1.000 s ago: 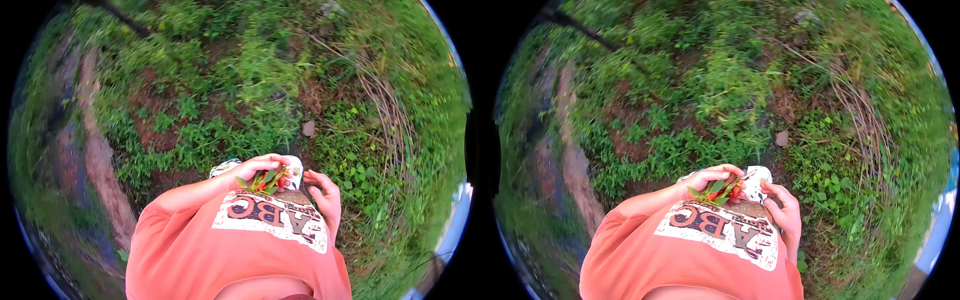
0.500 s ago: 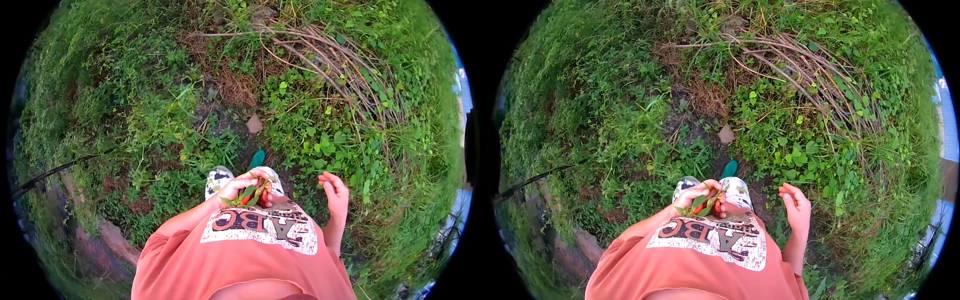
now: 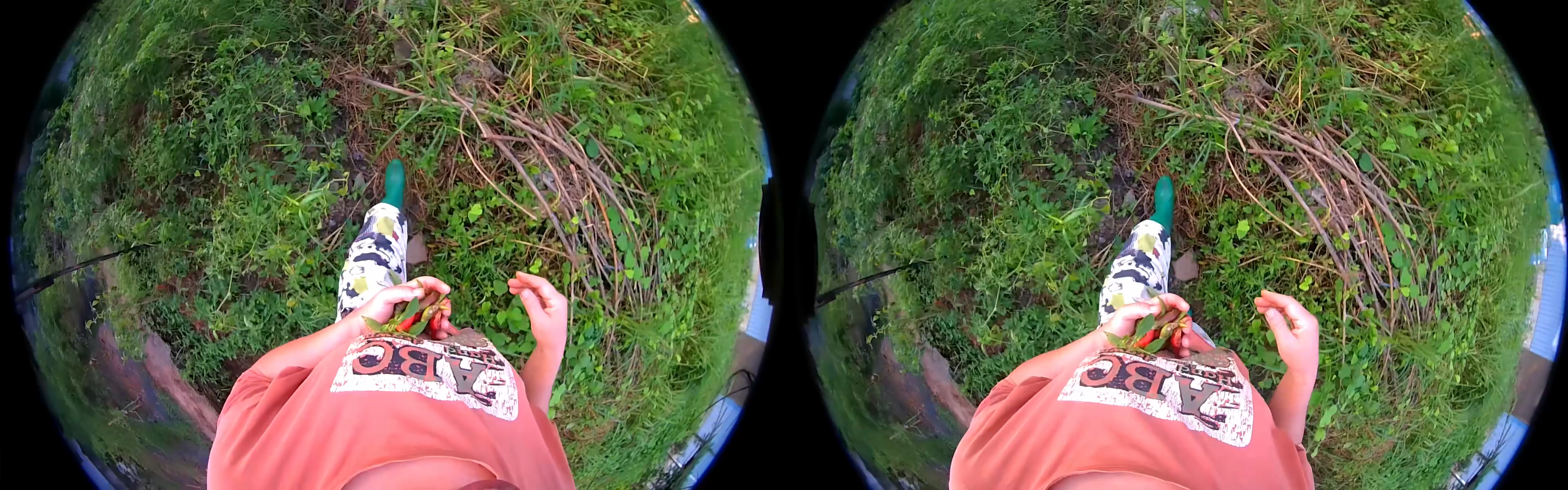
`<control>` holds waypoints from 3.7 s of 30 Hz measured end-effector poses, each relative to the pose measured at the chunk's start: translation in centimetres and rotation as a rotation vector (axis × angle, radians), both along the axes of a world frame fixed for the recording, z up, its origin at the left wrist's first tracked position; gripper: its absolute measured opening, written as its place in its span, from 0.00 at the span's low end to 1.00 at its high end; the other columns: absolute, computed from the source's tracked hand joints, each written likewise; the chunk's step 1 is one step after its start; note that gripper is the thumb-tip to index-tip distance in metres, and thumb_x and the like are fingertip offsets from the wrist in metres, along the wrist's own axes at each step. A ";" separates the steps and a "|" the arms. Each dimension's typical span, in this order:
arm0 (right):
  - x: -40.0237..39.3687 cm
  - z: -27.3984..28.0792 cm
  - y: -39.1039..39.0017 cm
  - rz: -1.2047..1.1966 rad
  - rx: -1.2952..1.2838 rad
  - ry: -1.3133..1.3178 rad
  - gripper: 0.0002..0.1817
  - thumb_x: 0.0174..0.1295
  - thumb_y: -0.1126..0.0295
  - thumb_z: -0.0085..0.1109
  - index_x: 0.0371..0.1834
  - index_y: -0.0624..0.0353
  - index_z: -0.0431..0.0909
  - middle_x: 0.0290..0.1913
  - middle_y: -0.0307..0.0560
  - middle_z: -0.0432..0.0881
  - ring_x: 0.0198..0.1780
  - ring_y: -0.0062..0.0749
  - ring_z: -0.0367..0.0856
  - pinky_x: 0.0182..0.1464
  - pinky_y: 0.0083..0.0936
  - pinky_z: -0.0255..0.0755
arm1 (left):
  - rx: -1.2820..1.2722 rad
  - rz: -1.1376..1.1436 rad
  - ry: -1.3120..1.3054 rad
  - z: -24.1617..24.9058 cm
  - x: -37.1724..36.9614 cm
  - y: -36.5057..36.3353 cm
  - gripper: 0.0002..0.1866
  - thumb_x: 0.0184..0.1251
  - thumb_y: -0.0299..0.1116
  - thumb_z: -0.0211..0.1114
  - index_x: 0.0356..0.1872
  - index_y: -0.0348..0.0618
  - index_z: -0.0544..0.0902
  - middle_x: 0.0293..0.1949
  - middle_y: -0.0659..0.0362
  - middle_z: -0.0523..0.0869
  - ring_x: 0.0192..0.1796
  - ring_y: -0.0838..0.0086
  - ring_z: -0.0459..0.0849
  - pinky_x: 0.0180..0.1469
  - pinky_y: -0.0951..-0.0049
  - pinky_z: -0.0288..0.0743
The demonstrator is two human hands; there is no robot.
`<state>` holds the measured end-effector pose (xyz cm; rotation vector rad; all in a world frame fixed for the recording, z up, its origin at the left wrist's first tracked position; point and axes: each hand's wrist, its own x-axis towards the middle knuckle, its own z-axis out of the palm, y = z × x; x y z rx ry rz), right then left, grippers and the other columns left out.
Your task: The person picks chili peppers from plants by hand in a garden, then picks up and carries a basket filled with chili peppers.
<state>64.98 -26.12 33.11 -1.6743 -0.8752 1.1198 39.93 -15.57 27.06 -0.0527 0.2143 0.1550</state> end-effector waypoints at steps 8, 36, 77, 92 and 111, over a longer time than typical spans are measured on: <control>8.4 -1.3 25.4 -0.017 0.113 -0.028 0.14 0.60 0.79 0.50 0.49 0.69 0.73 0.41 0.50 0.81 0.42 0.28 0.79 0.48 0.22 0.71 | -0.052 0.053 -0.109 -4.0 7.2 20.9 0.18 0.61 0.34 0.53 0.52 0.41 0.69 0.44 0.49 0.76 0.47 0.58 0.78 0.53 0.55 0.71; 1.2 -1.6 98.8 0.397 0.024 0.143 0.11 0.63 0.74 0.50 0.46 0.64 0.76 0.37 0.41 0.81 0.36 0.19 0.77 0.41 0.16 0.71 | 0.245 1.096 -0.043 1.6 -5.0 70.0 0.20 0.60 0.36 0.57 0.53 0.45 0.70 0.46 0.45 0.73 0.52 0.48 0.72 0.56 0.45 0.64; -33.0 -51.4 172.3 0.670 -0.339 -0.117 0.50 0.42 0.57 0.70 0.69 0.54 0.51 0.63 0.57 0.63 0.62 0.48 0.63 0.63 0.36 0.58 | -0.321 1.143 0.445 -13.4 -15.2 120.8 0.18 0.52 0.35 0.59 0.46 0.42 0.73 0.40 0.41 0.73 0.38 0.59 0.76 0.43 0.63 0.73; -40.6 -64.7 180.2 1.151 -0.231 0.391 0.43 0.43 0.76 0.62 0.68 0.50 0.56 0.70 0.50 0.51 0.65 0.39 0.57 0.62 0.33 0.57 | -0.321 1.378 0.661 -18.7 -20.5 127.7 0.18 0.53 0.36 0.58 0.46 0.42 0.72 0.40 0.41 0.73 0.38 0.58 0.76 0.42 0.63 0.74; -33.3 -45.6 176.3 1.060 -0.490 0.028 0.23 0.58 0.68 0.46 0.58 0.57 0.71 0.34 0.43 0.81 0.24 0.22 0.75 0.31 0.21 0.71 | -0.343 1.547 0.678 -15.4 -16.9 129.0 0.18 0.54 0.36 0.57 0.46 0.42 0.71 0.40 0.41 0.73 0.37 0.58 0.77 0.41 0.62 0.74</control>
